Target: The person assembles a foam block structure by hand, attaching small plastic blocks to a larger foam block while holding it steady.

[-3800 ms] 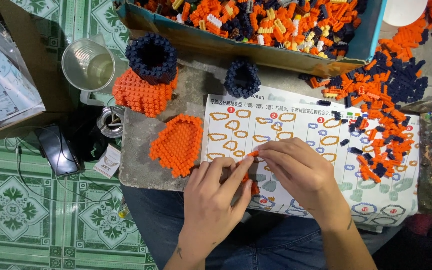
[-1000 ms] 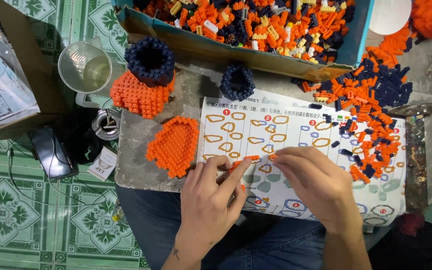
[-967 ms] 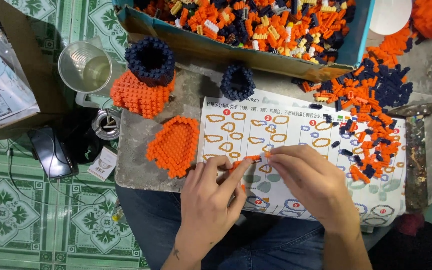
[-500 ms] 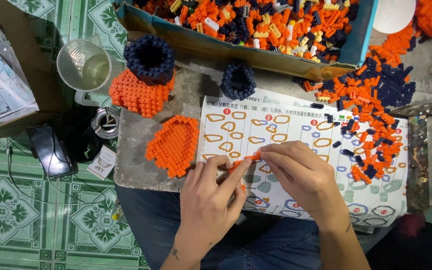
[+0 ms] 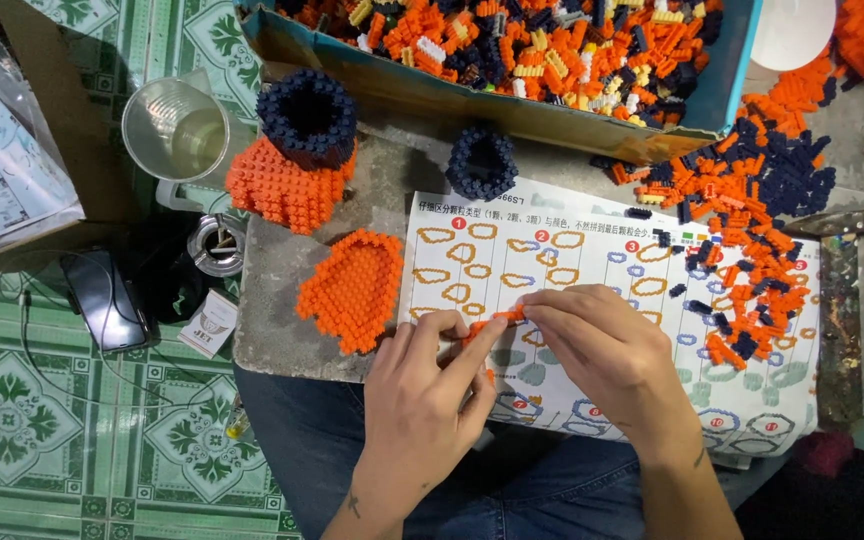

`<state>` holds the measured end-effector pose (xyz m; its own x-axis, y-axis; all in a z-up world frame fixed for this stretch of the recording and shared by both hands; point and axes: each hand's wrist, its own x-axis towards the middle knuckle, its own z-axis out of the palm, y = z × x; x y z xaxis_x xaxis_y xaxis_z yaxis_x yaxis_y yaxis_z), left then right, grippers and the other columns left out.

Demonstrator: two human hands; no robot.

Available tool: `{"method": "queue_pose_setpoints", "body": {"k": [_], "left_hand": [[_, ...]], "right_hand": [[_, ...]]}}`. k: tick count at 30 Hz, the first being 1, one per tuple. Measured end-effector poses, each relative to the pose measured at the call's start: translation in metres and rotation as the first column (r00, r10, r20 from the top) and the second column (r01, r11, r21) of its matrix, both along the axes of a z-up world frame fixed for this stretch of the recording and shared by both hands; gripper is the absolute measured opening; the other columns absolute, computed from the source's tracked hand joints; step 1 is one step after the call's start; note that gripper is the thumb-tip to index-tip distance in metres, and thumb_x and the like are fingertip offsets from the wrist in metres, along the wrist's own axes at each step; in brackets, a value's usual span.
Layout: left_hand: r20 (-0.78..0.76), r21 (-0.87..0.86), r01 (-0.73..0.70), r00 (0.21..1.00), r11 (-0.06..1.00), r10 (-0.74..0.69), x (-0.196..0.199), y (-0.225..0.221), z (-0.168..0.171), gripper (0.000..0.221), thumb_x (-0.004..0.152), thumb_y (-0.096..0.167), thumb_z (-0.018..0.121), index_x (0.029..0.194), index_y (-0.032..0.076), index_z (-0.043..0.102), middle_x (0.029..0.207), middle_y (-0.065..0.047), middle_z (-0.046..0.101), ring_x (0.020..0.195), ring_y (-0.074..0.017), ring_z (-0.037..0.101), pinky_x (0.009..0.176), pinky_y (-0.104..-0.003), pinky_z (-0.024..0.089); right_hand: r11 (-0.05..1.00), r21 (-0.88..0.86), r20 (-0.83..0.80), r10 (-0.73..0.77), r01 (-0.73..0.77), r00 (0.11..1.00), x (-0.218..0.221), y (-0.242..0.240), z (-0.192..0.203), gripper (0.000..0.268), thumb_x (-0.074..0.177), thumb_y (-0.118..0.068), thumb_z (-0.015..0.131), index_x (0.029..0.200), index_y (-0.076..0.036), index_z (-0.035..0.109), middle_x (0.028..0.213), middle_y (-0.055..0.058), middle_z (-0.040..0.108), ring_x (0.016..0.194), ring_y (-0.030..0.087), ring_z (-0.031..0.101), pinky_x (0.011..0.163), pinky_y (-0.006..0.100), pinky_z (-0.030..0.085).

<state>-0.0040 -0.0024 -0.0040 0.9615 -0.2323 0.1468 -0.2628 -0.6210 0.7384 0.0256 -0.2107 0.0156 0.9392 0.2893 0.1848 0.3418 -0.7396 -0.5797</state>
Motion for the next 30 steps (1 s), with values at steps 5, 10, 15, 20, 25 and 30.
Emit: {"method": "queue_pose_setpoints", "body": {"k": [5, 10, 15, 20, 25, 30], "left_hand": [[-0.012, 0.014, 0.006, 1.000, 1.000, -0.006, -0.001, 0.000, -0.001, 0.051, 0.084, 0.006, 0.081, 0.134, 0.010, 0.084, 0.116, -0.008, 0.064, 0.086, -0.0204, 0.058, 0.076, -0.034, 0.048], [-0.005, 0.004, 0.002, 1.000, 1.000, -0.002, 0.000, 0.000, 0.000, 0.050, 0.084, 0.006, 0.080, 0.134, 0.010, 0.084, 0.116, -0.008, 0.064, 0.086, -0.0208, 0.059, 0.075, -0.034, 0.048], [-0.017, -0.001, 0.005, 1.000, 1.000, -0.005, -0.001, 0.001, -0.001, 0.051, 0.085, 0.005, 0.081, 0.135, 0.010, 0.084, 0.117, -0.008, 0.064, 0.088, -0.0214, 0.060, 0.077, -0.035, 0.050], [-0.008, -0.013, 0.004, 1.000, 1.000, -0.004, 0.002, 0.001, 0.003, 0.049, 0.087, 0.006, 0.081, 0.136, 0.008, 0.083, 0.113, -0.007, 0.063, 0.086, -0.0205, 0.059, 0.077, -0.034, 0.049], [0.006, -0.008, -0.001, 1.000, 1.000, 0.001, 0.002, 0.000, 0.003, 0.048, 0.086, 0.006, 0.083, 0.134, 0.006, 0.083, 0.111, -0.007, 0.066, 0.086, -0.0199, 0.060, 0.077, -0.033, 0.050], [0.032, 0.025, -0.019, 0.999, 1.000, 0.018, 0.002, -0.002, 0.002, 0.045, 0.089, 0.009, 0.084, 0.134, 0.008, 0.083, 0.108, -0.006, 0.066, 0.086, -0.0187, 0.059, 0.076, -0.033, 0.049]], "right_hand": [[0.998, -0.031, -0.029, 0.049, -0.050, 0.998, 0.003, 0.002, 0.012, 0.019, 0.089, 0.005, 0.083, 0.108, 0.003, 0.083, 0.117, 0.011, 0.084, 0.100, 0.024, 0.079, 0.084, 0.035, 0.064], [0.991, -0.122, -0.009, 0.053, -0.053, 0.999, -0.002, 0.004, 0.014, 0.028, 0.088, 0.001, 0.086, 0.116, -0.001, 0.084, 0.126, 0.012, 0.079, 0.101, 0.022, 0.075, 0.075, 0.033, 0.059], [0.995, -0.089, -0.044, 0.035, -0.039, 0.998, -0.003, 0.008, 0.012, 0.027, 0.087, 0.002, 0.085, 0.114, -0.001, 0.084, 0.124, 0.014, 0.075, 0.099, 0.023, 0.073, 0.073, 0.033, 0.059], [0.998, -0.008, -0.035, -0.059, 0.059, 0.998, -0.008, 0.011, 0.000, 0.034, 0.085, 0.006, 0.087, 0.118, 0.001, 0.083, 0.127, 0.015, 0.075, 0.104, 0.024, 0.072, 0.082, 0.032, 0.063], [0.996, 0.018, -0.019, -0.087, 0.087, 0.996, -0.010, 0.010, -0.008, 0.036, 0.083, 0.006, 0.088, 0.119, 0.000, 0.084, 0.124, 0.013, 0.076, 0.105, 0.024, 0.069, 0.077, 0.031, 0.059], [0.993, 0.047, -0.009, -0.104, 0.104, 0.995, -0.008, 0.009, -0.009, 0.035, 0.083, 0.008, 0.087, 0.117, 0.000, 0.084, 0.122, 0.013, 0.078, 0.104, 0.024, 0.071, 0.076, 0.031, 0.058]]}}
